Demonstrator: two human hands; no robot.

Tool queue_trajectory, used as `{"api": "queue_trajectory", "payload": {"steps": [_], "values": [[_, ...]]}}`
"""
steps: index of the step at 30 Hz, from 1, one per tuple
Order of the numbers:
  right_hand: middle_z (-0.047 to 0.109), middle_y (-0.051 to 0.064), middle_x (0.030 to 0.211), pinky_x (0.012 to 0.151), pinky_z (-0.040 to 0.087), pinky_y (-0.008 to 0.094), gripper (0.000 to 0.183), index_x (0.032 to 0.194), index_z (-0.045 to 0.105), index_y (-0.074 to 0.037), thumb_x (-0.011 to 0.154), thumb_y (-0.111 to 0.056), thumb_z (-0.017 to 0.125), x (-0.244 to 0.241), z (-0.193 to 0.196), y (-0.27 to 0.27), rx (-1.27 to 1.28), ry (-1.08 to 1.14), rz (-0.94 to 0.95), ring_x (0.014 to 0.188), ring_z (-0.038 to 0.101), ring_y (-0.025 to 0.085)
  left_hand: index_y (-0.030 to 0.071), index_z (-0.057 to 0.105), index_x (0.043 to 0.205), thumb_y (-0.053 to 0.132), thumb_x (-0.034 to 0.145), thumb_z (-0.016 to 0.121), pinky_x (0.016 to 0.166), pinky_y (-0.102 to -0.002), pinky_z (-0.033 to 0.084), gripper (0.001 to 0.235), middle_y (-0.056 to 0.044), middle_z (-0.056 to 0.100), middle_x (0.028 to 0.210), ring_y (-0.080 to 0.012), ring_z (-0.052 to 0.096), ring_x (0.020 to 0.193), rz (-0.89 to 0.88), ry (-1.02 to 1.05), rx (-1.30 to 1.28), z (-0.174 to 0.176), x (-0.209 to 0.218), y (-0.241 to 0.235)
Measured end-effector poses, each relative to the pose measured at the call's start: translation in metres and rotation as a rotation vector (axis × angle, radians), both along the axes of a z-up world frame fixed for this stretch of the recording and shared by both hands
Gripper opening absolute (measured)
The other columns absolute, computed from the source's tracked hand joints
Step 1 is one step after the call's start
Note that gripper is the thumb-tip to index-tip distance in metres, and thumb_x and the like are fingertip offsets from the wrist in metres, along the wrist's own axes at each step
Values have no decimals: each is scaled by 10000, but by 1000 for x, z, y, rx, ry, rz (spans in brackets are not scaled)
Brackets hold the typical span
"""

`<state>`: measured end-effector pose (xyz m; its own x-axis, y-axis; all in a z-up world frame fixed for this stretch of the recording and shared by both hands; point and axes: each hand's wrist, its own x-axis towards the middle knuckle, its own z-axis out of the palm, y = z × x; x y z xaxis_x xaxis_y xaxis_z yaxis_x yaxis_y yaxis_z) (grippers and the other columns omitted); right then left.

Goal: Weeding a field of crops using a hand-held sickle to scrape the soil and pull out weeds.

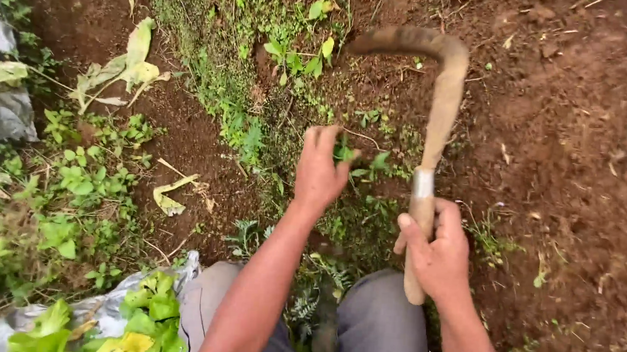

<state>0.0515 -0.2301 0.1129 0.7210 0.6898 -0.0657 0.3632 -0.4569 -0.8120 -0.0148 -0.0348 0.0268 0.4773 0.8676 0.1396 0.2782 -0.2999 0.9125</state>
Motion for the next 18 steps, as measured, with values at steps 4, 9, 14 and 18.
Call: {"api": "queue_trajectory", "payload": {"steps": [4,9,14,18], "values": [[695,73,714,611,551,380,314,1206,529,-104,949,-244,643,-17,3,-22,-149,39,-37,610,671,186,102,581,858,-161,898,592,659,-234,590,266,-13,610,898,-151,596,793,-8,87,79,-32,-1,-8],[733,86,823,657,598,364,334,1237,545,-111,964,-286,628,-16,0,-29,-296,32,-18,690,706,194,131,538,803,-164,908,542,602,-202,584,314,26,583,756,-105,571,664,-172,162,-15,-17,-12,-19],[707,134,715,638,587,408,386,1241,544,-19,958,-253,665,-5,-12,-35,-182,0,-2,632,709,249,84,623,903,-101,914,539,519,-319,543,204,-95,666,773,-218,626,617,-342,293,86,-47,-37,-34],[692,181,591,615,567,440,405,1213,551,66,957,-216,688,-6,-13,-44,-54,-9,7,569,709,297,155,695,1230,8,911,546,697,-396,623,382,-151,751,1035,-264,746,849,-462,695,71,-53,-70,-37]]}}
